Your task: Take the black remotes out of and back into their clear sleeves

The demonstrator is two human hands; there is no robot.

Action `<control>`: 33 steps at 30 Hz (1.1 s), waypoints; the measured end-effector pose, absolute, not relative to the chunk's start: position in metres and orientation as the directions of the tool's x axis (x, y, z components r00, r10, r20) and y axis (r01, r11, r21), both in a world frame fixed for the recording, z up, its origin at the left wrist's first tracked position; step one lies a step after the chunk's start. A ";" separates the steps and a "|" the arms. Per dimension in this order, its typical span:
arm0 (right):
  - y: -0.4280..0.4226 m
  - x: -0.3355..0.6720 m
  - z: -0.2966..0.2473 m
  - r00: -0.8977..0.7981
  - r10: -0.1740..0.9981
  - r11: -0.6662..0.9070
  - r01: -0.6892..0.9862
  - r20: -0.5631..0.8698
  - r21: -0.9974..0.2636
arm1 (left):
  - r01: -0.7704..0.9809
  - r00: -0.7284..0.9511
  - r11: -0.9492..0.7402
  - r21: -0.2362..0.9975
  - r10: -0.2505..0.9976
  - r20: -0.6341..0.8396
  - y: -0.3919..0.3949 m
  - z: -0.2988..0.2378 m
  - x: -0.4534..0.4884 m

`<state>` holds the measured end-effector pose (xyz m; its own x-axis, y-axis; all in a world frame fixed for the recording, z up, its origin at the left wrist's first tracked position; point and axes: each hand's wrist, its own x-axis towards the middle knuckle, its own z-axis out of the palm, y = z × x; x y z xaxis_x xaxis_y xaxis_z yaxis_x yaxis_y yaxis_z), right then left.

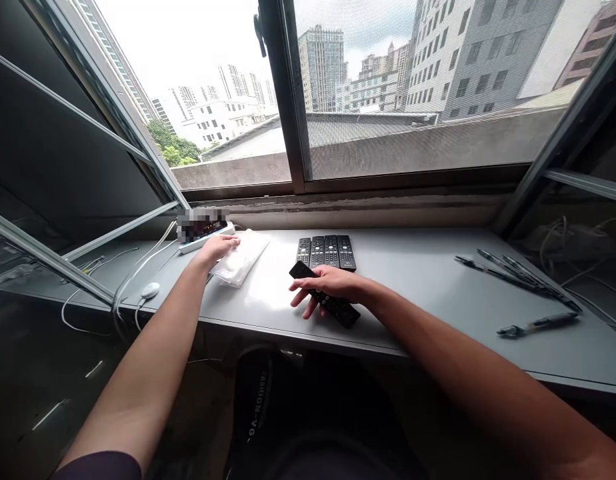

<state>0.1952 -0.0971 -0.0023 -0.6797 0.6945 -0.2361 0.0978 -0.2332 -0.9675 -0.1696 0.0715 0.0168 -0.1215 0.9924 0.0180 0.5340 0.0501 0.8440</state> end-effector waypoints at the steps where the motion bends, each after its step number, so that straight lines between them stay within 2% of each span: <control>1: -0.097 0.195 -0.002 -0.677 0.696 -0.233 0.102 -0.239 -0.967 | 0.579 -0.131 0.055 0.813 0.991 0.026 0.073 0.016 -0.172; 6: -0.097 0.195 -0.003 -0.675 0.700 -0.220 0.107 -0.234 -0.970 | 0.756 -0.160 0.032 0.654 0.977 0.138 0.076 0.028 -0.168; 8: -0.096 0.194 -0.004 -0.663 0.714 -0.220 0.092 -0.225 -0.971 | 0.754 -0.131 -0.051 0.655 0.965 0.225 0.070 0.036 -0.149; 10: -0.095 0.192 -0.005 -0.625 0.754 -0.220 0.051 -0.203 -0.974 | 0.611 -0.053 -0.218 0.761 0.948 0.313 0.059 0.041 -0.118; 12: -0.093 0.190 -0.007 -0.559 0.814 -0.213 -0.030 -0.160 -0.977 | 0.381 0.138 -0.310 0.871 0.951 0.278 0.044 0.041 -0.079; 15: -0.089 0.190 -0.010 -0.437 0.895 -0.193 -0.193 -0.092 -0.962 | 0.158 0.473 -0.191 0.969 0.876 0.096 0.021 0.028 -0.018; 17: -0.086 0.191 -0.012 -0.371 0.925 -0.200 -0.292 -0.082 -0.935 | 0.119 0.573 -0.137 0.983 0.818 0.044 0.010 0.016 0.012; 19: -0.082 0.192 -0.014 -0.328 0.940 -0.221 -0.367 -0.096 -0.904 | 0.106 0.555 -0.117 0.987 0.831 0.039 0.006 0.005 0.031; 22: -0.078 0.195 -0.015 -0.291 0.951 -0.233 -0.444 -0.106 -0.865 | 0.025 0.535 -0.151 0.988 0.837 0.115 0.007 -0.004 0.042; 26: -0.078 0.196 -0.009 -0.296 0.945 -0.272 -0.467 -0.141 -0.841 | -0.092 0.518 -0.191 0.977 0.829 0.211 0.015 -0.007 0.041; 30: -0.082 0.199 0.001 -0.414 0.894 -0.390 -0.531 -0.171 -0.752 | -0.256 0.324 -0.174 0.951 0.911 0.254 0.030 -0.012 0.035; 33: -0.082 0.202 0.002 -0.471 0.869 -0.435 -0.580 -0.153 -0.689 | -0.223 0.113 -0.253 0.941 0.952 0.283 0.042 -0.022 0.026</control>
